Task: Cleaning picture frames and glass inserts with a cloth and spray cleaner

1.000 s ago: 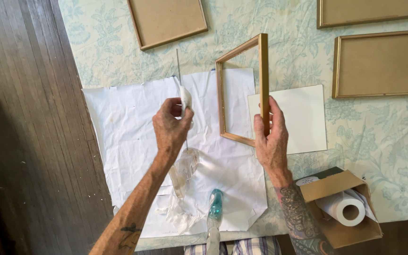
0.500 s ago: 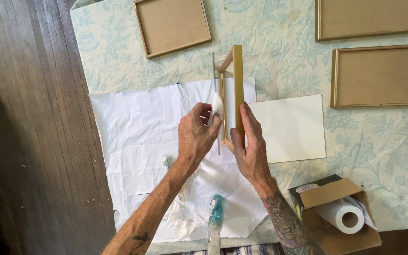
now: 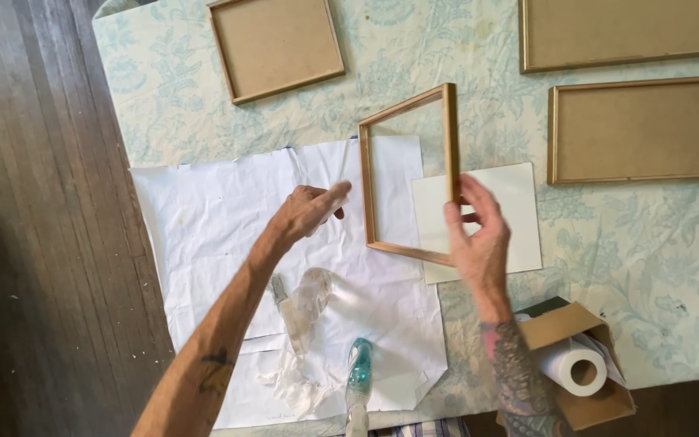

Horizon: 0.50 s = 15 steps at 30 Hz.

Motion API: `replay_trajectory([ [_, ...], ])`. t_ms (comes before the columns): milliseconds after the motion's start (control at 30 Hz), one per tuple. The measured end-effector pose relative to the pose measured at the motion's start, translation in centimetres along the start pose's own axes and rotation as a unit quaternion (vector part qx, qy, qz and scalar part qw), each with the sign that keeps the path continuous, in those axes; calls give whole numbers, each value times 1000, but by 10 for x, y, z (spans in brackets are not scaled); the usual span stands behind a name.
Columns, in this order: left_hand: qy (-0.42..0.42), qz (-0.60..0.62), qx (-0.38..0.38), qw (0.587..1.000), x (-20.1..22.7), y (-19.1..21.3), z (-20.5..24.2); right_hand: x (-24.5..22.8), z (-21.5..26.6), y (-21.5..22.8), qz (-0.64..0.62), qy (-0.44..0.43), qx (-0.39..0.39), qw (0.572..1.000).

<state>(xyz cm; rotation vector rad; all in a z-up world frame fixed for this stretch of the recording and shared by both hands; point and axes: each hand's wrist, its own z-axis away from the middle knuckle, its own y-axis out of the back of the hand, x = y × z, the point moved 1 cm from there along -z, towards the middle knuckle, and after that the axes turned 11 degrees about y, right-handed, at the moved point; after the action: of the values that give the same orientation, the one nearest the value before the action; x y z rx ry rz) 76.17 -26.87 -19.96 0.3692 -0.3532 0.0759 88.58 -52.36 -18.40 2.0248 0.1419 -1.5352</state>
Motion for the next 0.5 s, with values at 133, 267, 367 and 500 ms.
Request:
replay_trajectory([
  [133,36,-84,-12,996,-10,-17,-48,44,-8,28,34,-78,-28,996],
  [267,32,-136,-8,990,10,-33,-51,85,-13,37,31,-165,-37,985],
  [367,23,-140,8,990,19,-46,-64,109,-19,38,20,-212,-17,977],
  [500,51,-90,18,994,-2,-72,-99,167,-20,39,64,-227,-45,971],
])
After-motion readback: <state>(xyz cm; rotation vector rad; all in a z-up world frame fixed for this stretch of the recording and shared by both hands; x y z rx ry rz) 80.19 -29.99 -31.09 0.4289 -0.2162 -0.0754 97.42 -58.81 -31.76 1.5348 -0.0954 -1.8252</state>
